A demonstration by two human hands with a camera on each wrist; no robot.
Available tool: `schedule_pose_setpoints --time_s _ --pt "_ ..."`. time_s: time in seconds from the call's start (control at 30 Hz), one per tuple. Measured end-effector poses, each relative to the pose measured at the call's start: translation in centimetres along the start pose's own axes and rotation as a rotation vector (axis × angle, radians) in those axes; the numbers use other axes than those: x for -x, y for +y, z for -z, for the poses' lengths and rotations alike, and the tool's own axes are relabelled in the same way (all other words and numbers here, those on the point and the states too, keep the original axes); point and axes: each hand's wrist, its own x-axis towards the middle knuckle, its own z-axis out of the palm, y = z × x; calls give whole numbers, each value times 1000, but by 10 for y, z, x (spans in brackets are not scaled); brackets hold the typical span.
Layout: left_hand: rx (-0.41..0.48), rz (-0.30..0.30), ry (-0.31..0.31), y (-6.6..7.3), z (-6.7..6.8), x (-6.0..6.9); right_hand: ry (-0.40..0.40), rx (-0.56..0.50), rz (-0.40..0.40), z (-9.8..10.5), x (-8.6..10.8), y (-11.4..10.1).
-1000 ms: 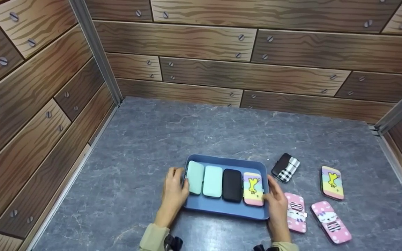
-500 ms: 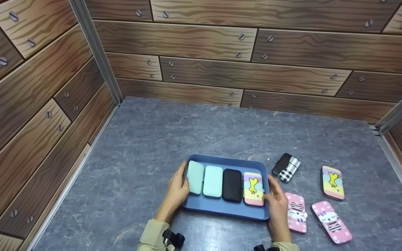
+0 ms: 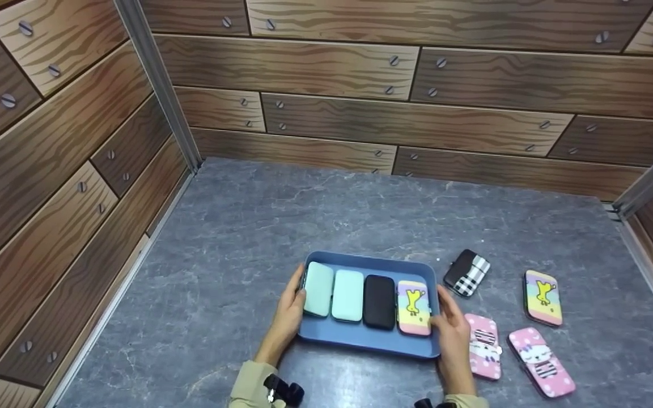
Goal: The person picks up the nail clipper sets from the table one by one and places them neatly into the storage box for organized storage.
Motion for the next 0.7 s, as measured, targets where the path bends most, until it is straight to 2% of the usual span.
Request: schedule_pose_setpoints --time_s 0.17,0.37,0.5,0.7 --pt "48 -42 12 -4 2 0 8 5 -19 0 2 -1" --pt "153 -73 26 -8 4 0 23 -3 -34 -2 3 -1" --pt "202 -78 40 -10 5 0 23 5 -42 -3 2 -1" --pt "198 -56 72 -11 3 1 -26 38 -50 2 2 -5"
